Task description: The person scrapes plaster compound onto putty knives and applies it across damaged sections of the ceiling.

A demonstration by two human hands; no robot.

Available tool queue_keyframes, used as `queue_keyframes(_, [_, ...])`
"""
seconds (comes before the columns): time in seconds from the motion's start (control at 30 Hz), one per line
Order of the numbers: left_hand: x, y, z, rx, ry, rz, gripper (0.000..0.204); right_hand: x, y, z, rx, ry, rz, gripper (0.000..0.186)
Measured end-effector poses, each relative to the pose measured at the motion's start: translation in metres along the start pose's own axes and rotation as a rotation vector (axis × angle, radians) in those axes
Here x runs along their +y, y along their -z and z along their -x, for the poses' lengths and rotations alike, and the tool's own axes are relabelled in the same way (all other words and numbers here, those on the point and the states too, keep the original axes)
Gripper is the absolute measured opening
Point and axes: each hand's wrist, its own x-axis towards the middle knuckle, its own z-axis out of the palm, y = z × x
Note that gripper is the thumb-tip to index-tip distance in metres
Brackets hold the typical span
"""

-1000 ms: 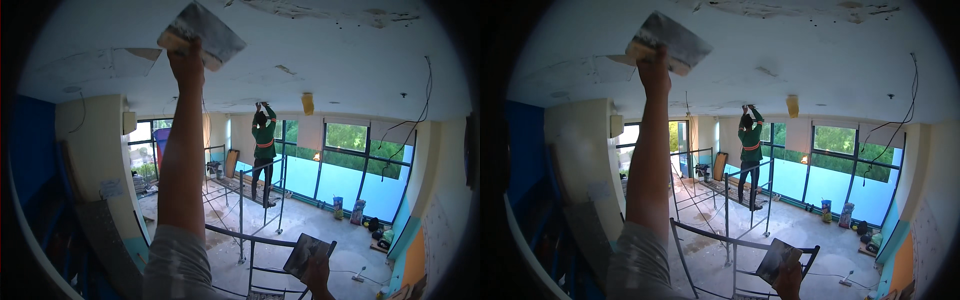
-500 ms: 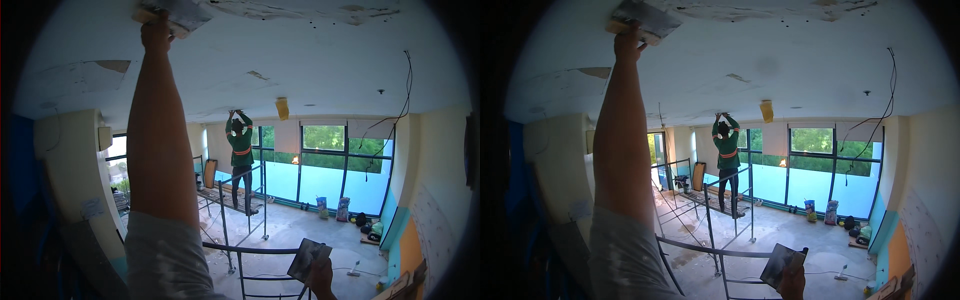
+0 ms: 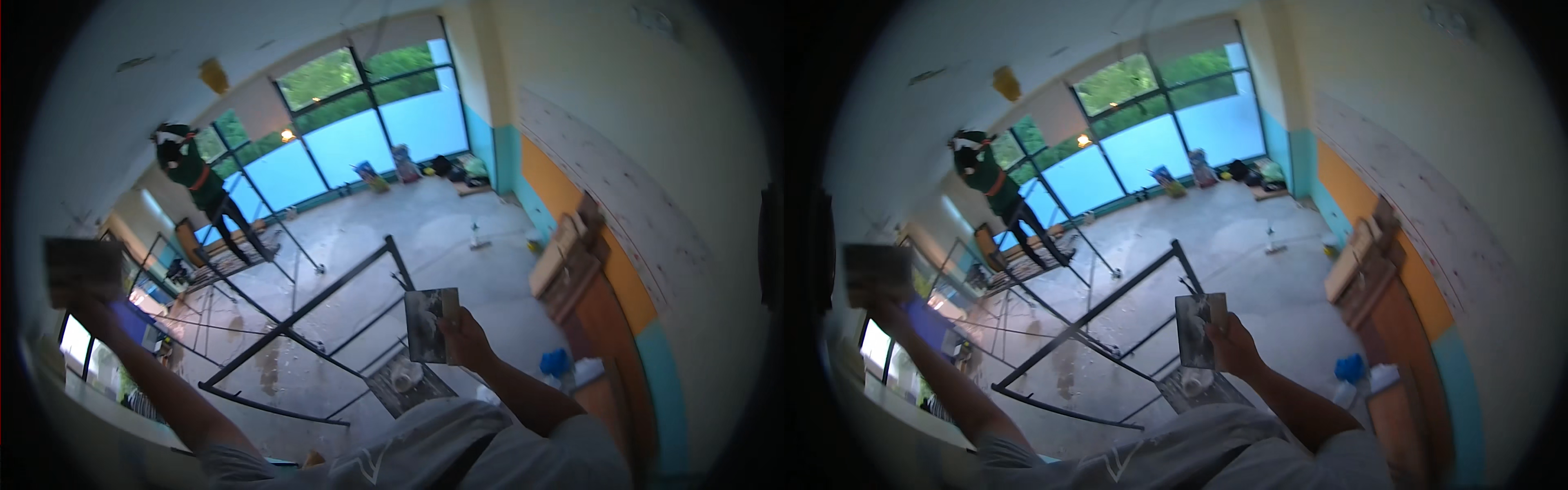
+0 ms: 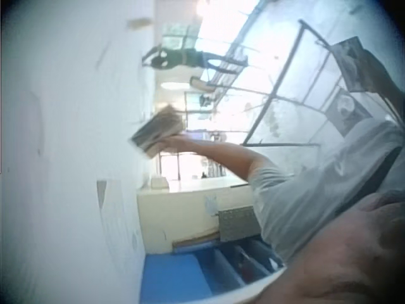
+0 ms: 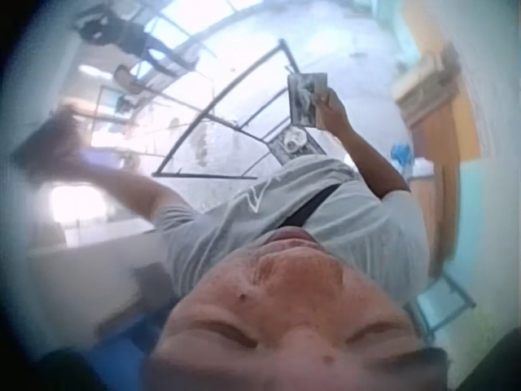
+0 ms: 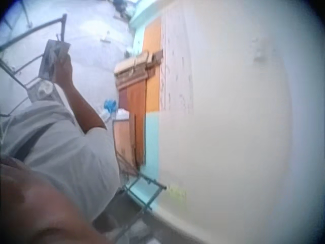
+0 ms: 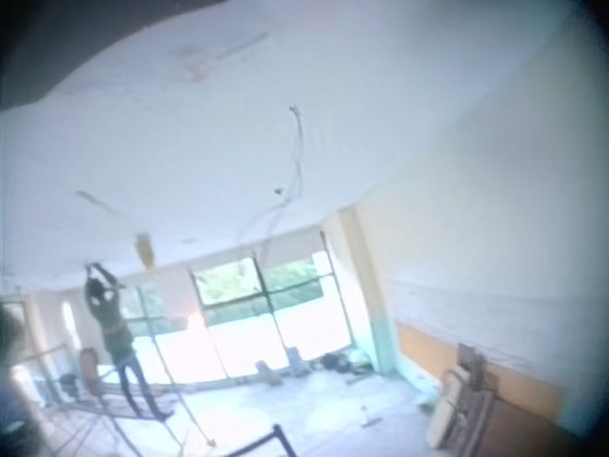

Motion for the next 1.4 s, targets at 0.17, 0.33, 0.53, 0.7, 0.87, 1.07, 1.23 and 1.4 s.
queue_keyframes(0.17, [0.294,-0.023,0.346,-0.981,0.199,0.243,0.042,0.061,0.060,0.025,0.109,-0.150,0.057,0.038])
queue_keyframes(0.33, [0.584,0.111,0.391,-1.627,1.061,1.108,0.067,0.117,0.139,0.062,0.355,-0.444,-0.065,0.041])
queue_keyframes(0.53, [0.746,0.157,0.370,-1.950,0.628,1.305,0.067,0.194,0.213,0.142,0.944,-0.630,0.070,0.041])
queue_keyframes(0.7, [0.854,0.182,0.321,-2.126,0.136,1.391,0.065,0.292,0.223,0.269,1.471,-0.814,-0.279,0.043])
queue_keyframes(0.87, [0.951,0.212,0.316,-2.119,-0.353,1.541,0.058,0.338,0.148,0.371,1.752,-0.732,-0.641,0.044])
queue_keyframes(1.07, [1.028,0.252,0.346,-1.938,-0.773,1.749,0.051,0.361,0.061,0.390,1.908,-1.036,-0.373,0.046])
queue_keyframes(1.23, [1.022,0.340,0.305,-2.017,-1.010,1.700,0.047,0.354,0.007,0.377,2.158,-0.941,-0.748,0.045])
queue_keyframes(1.4, [1.021,0.418,0.311,-2.012,-1.199,1.787,0.044,0.350,-0.027,0.380,2.277,-0.853,-0.958,0.042])
